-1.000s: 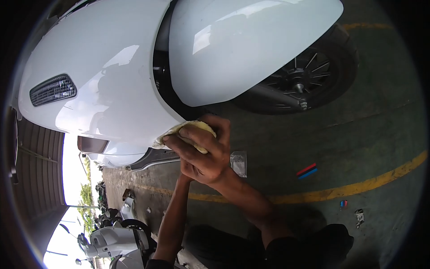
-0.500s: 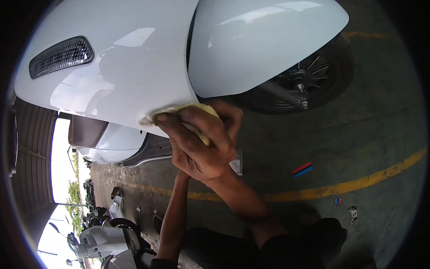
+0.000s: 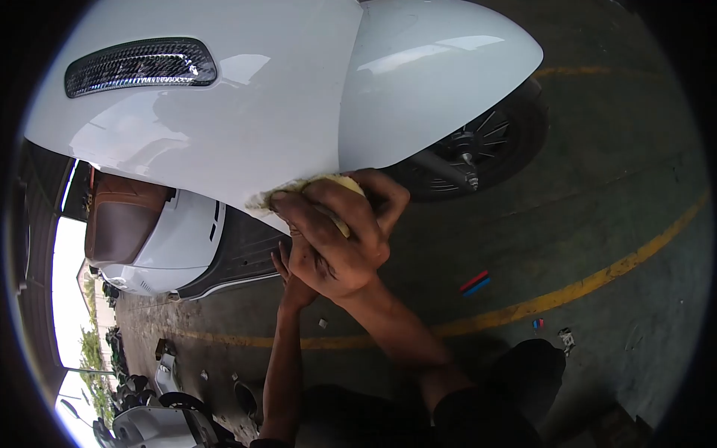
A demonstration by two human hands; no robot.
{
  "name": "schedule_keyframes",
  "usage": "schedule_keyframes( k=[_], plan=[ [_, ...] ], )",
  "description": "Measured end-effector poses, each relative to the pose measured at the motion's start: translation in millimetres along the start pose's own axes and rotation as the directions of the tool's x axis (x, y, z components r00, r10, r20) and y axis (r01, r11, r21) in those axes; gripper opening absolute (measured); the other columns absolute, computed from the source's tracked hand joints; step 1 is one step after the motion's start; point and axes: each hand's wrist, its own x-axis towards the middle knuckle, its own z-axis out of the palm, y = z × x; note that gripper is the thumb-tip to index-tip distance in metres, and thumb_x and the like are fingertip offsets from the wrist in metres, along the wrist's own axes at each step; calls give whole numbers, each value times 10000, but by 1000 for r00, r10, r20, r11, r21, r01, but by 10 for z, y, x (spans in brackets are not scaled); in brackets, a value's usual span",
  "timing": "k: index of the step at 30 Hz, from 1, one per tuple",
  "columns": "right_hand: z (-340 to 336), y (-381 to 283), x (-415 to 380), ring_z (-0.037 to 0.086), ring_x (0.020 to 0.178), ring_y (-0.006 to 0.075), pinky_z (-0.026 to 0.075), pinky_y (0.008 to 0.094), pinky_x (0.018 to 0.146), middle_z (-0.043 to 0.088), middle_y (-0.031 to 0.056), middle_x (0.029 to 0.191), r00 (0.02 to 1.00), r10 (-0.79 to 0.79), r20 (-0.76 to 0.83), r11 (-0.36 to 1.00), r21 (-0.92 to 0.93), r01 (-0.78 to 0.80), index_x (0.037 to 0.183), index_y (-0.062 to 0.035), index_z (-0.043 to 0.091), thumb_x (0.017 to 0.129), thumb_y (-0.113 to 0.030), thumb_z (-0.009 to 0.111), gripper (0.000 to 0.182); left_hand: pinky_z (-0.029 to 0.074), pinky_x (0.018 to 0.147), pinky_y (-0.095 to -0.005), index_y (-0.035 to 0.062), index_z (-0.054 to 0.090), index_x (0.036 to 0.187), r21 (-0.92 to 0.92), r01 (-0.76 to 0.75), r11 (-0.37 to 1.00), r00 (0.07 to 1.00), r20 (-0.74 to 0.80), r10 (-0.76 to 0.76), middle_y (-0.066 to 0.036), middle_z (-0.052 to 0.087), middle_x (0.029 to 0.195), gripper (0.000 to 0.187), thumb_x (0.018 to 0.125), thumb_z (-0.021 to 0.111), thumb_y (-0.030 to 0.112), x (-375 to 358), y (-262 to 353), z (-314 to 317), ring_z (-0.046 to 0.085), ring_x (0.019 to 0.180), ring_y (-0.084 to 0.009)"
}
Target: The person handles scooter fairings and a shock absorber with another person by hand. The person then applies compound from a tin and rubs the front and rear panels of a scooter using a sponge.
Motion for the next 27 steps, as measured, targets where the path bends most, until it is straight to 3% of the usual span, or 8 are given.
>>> schedule_keyframes(
  k=[2, 7, 13, 16, 19, 21, 22, 27],
  plan=[
    [79, -42, 219, 499, 1037, 263, 414, 362, 837, 641, -39, 983, 998, -50, -32, 999, -11, 50, 959, -214, 795, 691, -72, 772, 304, 205, 1136, -707, 190, 47, 1615, -132, 8, 991, 999, 38, -3, -262, -126, 1637, 1401, 577, 901, 585, -25, -26, 18, -191, 1474, -519],
    [-86, -79, -283, 518, 1013, 242, 419, 392, 851, 622, -12, 1015, 979, -26, 204, 999, -22, 31, 903, -192, 798, 739, -91, 786, 193, 205, 1136, -707, 203, 62, 1615, 124, -61, 990, 994, -81, 71, -256, -106, 1639, 1387, 579, 899, 588, -16, -62, 105, -167, 1475, -529],
    [104, 25, 441, 523, 967, 259, 440, 389, 796, 604, 55, 969, 981, -189, -37, 981, 24, 190, 932, -103, 773, 743, -52, 745, 198, 202, 1138, -708, 168, 94, 1610, -62, -18, 998, 1000, -5, 17, -284, -90, 1628, 1358, 591, 905, 552, -112, -40, -10, -134, 1470, -550],
    [-74, 149, -396, 514, 971, 243, 418, 402, 861, 635, 25, 966, 982, 180, 48, 970, 155, -186, 924, -149, 773, 699, -11, 764, 264, 201, 1143, -702, 158, 109, 1608, -23, -4, 1000, 999, -34, 3, -289, -85, 1626, 1350, 591, 908, 546, -153, 182, -210, -131, 1468, -555],
    [-41, 197, -307, 515, 958, 249, 432, 395, 839, 634, 41, 990, 975, 205, 84, 957, 189, -218, 914, -121, 768, 706, -10, 776, 236, 201, 1150, -690, 144, 126, 1603, -20, -2, 1000, 999, -35, 1, -297, -75, 1622, 1336, 595, 910, 536, -89, 130, -210, -136, 1464, -560],
    [130, 148, 427, 526, 945, 242, 448, 378, 823, 637, 60, 986, 963, 237, -131, 938, 291, -191, 907, -90, 762, 725, -10, 777, 199, 206, 1157, -676, 102, 155, 1591, -18, -36, 999, 998, -45, 35, -307, -55, 1619, 1330, 588, 913, 538, -124, 121, -228, -144, 1463, -558],
    [169, 155, 699, 543, 938, 229, 457, 363, 811, 641, 77, 974, 934, 338, -115, 875, 404, -267, 906, -61, 755, 742, 11, 774, 180, 206, 1157, -676, 102, 155, 1591, -3, -27, 1000, 999, -36, 26, -307, -55, 1619, 1330, 588, 913, 538, -147, 122, -226, -144, 1463, -558],
    [-192, 247, 190, 625, 948, 212, 513, 309, 829, 605, 125, 1061, 956, 243, 165, 893, 348, -287, 984, 22, 705, 850, -7, 747, 143, 158, 1175, -664, 66, 188, 1575, 43, -22, 999, 999, 49, 20, -310, 18, 1616, 1256, 642, 878, 546, -89, -55, -105, -88, 1475, -543]
  ],
)
